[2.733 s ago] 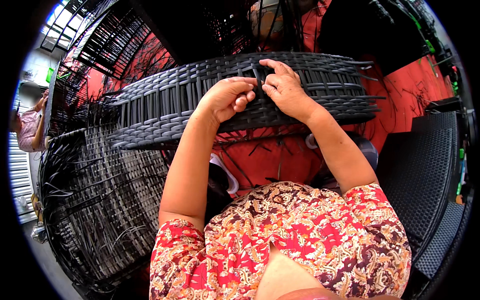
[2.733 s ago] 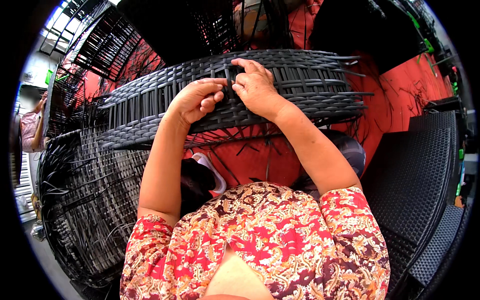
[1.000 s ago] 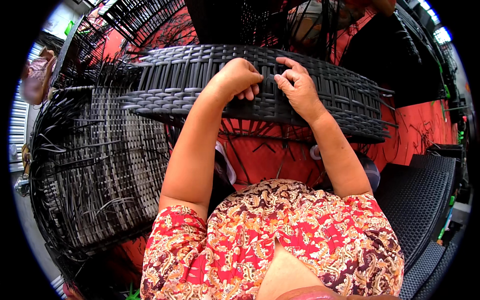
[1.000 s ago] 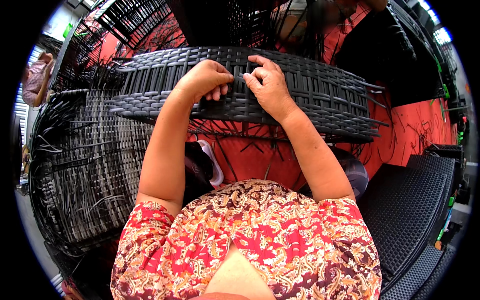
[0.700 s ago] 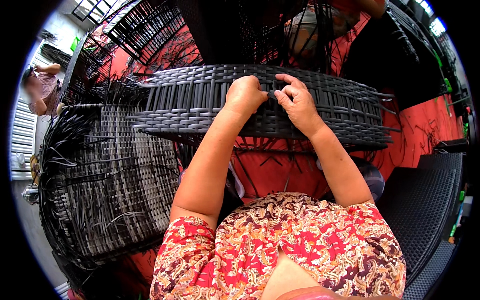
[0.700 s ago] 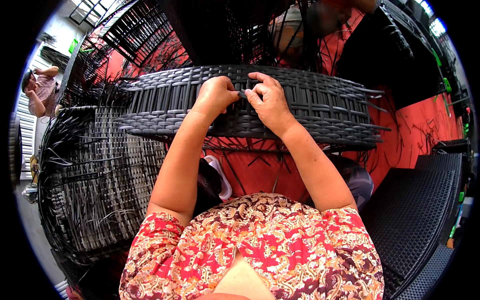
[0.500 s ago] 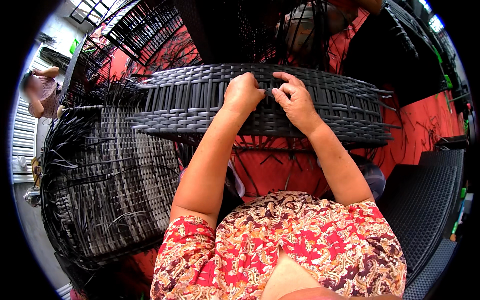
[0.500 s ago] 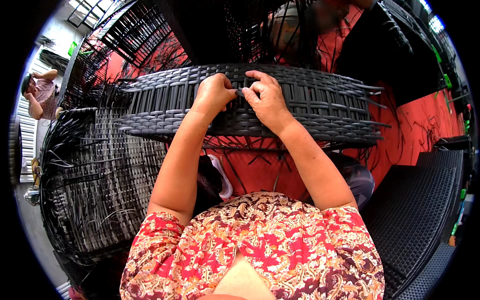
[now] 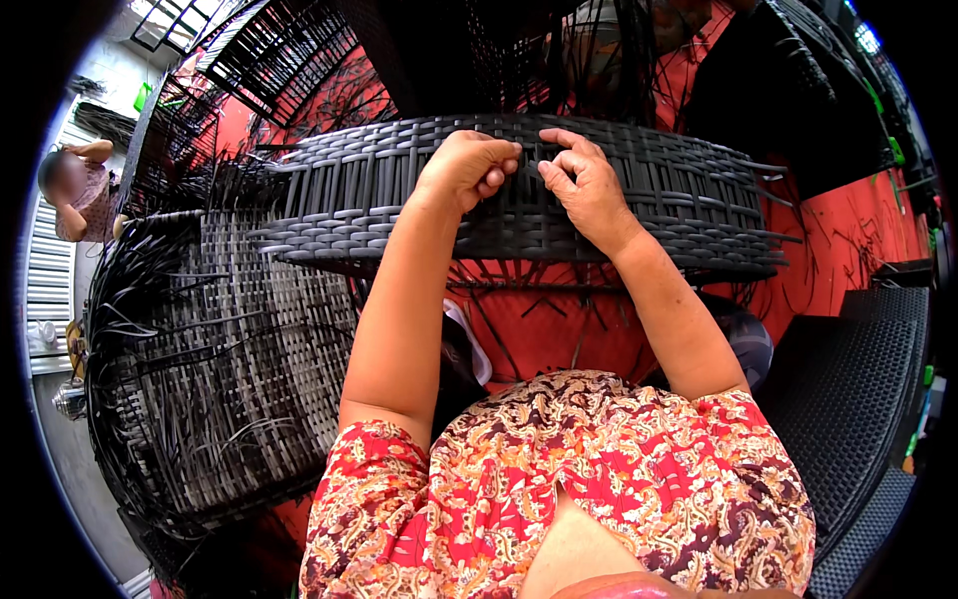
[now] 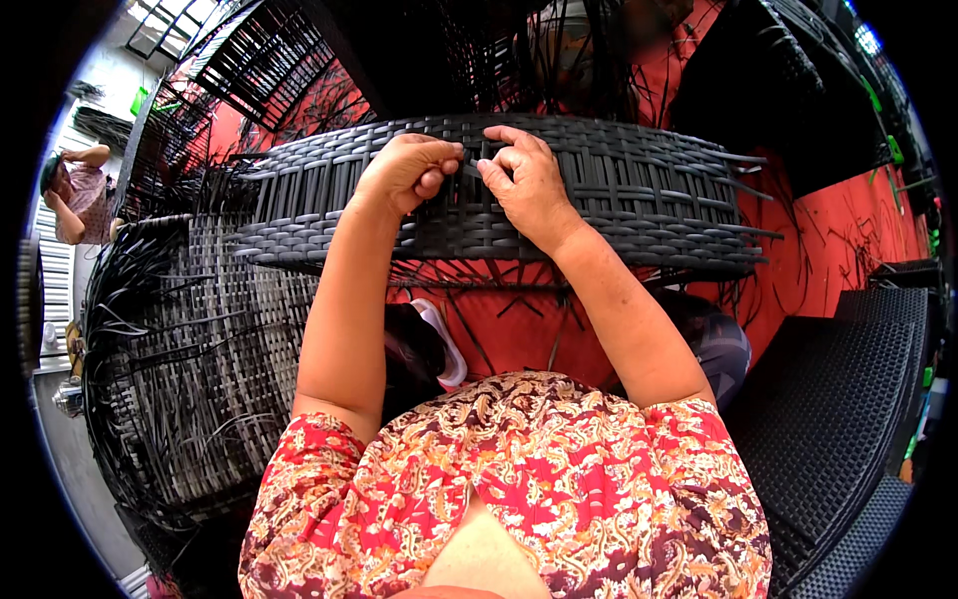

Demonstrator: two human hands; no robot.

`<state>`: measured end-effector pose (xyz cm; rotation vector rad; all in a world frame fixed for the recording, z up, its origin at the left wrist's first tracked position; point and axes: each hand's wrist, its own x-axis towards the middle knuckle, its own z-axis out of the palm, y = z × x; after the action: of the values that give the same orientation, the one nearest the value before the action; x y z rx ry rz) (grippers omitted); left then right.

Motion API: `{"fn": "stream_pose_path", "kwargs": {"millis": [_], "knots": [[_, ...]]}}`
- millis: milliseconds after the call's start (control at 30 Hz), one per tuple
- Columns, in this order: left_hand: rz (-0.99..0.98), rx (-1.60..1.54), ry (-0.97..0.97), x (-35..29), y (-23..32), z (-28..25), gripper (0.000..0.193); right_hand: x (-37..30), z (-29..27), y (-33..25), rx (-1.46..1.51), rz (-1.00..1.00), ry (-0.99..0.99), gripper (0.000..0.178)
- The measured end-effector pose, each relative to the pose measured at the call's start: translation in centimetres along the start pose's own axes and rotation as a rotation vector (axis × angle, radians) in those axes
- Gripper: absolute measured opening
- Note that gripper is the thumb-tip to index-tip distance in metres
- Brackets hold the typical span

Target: The person weaves black synthetic strips into a furniture frame, handling the long strips by hand to thread them through the existing lattice.

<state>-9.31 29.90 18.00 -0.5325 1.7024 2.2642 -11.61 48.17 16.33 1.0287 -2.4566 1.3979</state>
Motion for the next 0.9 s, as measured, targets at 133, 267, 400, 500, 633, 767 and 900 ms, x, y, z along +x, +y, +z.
{"fn": "stream_pose_path", "kwargs": {"millis": [133,267,400,500,633,767,900], "knots": [[-0.143,-0.364,-0.165,-0.4,-0.7,-0.8,0.012,0.1,0.1,0.2,-0.002,0.02,0.002,0.019],[-0.191,-0.352,-0.23,-1.2,-1.4,-1.2,0.015,-0.1,0.4,0.4,-0.01,0.014,0.063,0.019],[-0.229,-0.278,-0.289,-1.1,-1.4,-1.3,0.015,-0.5,0.5,0.3,-0.07,0.012,0.073,0.019],[-0.241,-0.369,-0.311,-0.9,-1.8,-1.5,0.015,-0.5,0.9,0.5,-0.163,-0.012,0.039,0.019],[-0.169,-0.419,-0.293,-1.0,-2.3,-1.3,0.012,-0.4,0.6,0.7,-0.243,-0.052,-0.081,0.018],[-0.123,-0.259,-0.21,-1.4,-2.1,-0.7,0.017,-0.1,0.3,0.3,-0.242,-0.04,-0.164,0.018],[-0.023,0.171,-0.099,-2.0,-1.5,0.1,0.03,0.5,0.7,0.6,-0.251,-0.027,-0.18,0.017]]}}
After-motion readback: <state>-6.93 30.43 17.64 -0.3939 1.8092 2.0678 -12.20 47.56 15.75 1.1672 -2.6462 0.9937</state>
